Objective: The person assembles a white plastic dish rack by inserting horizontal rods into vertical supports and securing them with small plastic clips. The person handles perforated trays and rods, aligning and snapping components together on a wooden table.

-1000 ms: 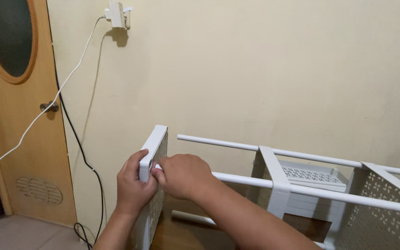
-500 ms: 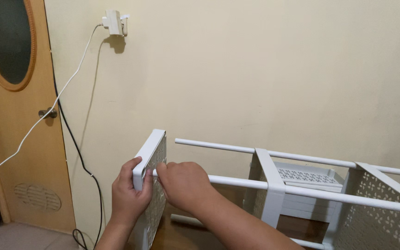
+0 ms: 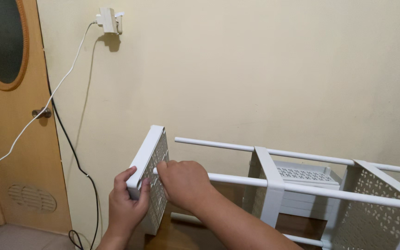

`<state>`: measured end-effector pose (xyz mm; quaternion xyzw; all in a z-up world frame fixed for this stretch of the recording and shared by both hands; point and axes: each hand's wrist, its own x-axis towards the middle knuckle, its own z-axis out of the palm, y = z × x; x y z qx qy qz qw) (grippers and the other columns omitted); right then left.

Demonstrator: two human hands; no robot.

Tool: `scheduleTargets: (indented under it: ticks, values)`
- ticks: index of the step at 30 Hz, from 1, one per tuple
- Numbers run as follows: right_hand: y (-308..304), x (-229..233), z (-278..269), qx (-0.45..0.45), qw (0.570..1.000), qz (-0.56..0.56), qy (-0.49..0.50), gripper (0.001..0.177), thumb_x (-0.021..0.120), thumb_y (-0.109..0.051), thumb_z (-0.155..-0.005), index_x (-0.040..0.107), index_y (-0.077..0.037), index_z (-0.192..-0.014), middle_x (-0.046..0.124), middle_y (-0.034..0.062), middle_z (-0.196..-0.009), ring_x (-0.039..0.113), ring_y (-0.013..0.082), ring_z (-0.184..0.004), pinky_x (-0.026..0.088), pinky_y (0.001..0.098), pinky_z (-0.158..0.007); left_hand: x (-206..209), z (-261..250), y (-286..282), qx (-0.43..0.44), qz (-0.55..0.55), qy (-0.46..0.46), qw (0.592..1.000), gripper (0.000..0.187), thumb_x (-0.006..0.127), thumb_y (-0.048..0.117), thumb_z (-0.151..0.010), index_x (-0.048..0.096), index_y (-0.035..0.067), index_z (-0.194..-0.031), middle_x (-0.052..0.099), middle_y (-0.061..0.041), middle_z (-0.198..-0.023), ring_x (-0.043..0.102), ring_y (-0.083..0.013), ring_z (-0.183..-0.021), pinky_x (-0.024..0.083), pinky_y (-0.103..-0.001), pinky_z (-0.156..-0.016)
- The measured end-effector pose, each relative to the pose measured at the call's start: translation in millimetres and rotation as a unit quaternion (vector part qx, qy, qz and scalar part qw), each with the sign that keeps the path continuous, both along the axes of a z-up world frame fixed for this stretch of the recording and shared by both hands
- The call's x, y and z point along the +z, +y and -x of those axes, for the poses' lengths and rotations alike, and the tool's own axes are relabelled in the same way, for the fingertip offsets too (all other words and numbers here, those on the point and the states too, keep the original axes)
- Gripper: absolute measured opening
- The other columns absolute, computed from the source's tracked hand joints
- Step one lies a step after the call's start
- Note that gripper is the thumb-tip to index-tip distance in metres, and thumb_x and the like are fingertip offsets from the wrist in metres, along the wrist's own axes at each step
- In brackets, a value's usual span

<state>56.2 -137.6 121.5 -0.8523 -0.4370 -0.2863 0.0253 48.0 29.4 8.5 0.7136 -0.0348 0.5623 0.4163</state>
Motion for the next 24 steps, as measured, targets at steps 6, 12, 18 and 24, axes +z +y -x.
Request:
scheduleTargets:
  ticks: [6, 12, 18, 24]
  values:
    - [-4, -3, 1, 0.017, 0.999, -0.002, -0.044, 0.024, 0.069, -0.017, -0.082, 0.061, -0.005, -0.101, 0.068, 0.0137, -0.092, 0.069, 0.0323, -0.08, 0.054, 0.0448, -0.068, -5, 15, 2, 0.024, -0.004, -0.004, 1.0, 0.049, 0.074, 0.018, -0.087, 0.051, 0.007, -0.129, 0.07, -0.012, -0.072, 0.064, -0.0163, -0.052, 0.05, -0.031, -0.049]
    - [-21, 3, 23, 0.006, 0.991, 0.023, -0.128, 0.048, 0.069, -0.02, -0.085, 0.059, 0.0, -0.127, 0.062, 0.0155, -0.107, 0.06, 0.0303, -0.1, 0.043, 0.047, -0.088, -26, 25, 3, 0.028, 0.014, 0.01, 0.999, 0.058, 0.076, 0.014, -0.082, 0.047, 0.004, -0.131, 0.072, -0.018, -0.084, 0.073, -0.0212, -0.066, 0.057, -0.036, -0.059]
    - [-87, -50, 23, 0.058, 0.964, -0.092, -0.242, 0.059, 0.071, -0.027, -0.075, 0.061, -0.001, -0.127, 0.059, 0.0237, -0.127, 0.054, 0.0376, -0.121, 0.037, 0.0529, -0.1, -101, 3, 11, 0.048, -0.028, -0.144, 0.988, 0.071, 0.075, 0.011, -0.087, 0.034, -0.006, -0.143, 0.065, -0.026, -0.114, 0.074, -0.0326, -0.1, 0.061, -0.041, -0.088]
    - [-237, -238, -73, 0.074, 0.954, -0.243, -0.16, 0.026, 0.075, -0.031, -0.074, 0.071, -0.011, -0.089, 0.073, 0.0107, -0.092, 0.071, 0.0283, -0.092, 0.052, 0.046, -0.082, -200, -48, 21, 0.187, 0.145, -0.156, 0.959, 0.08, 0.085, 0.017, -0.083, 0.039, -0.006, -0.144, 0.057, -0.029, -0.118, 0.064, -0.0394, -0.107, 0.053, -0.046, -0.1]
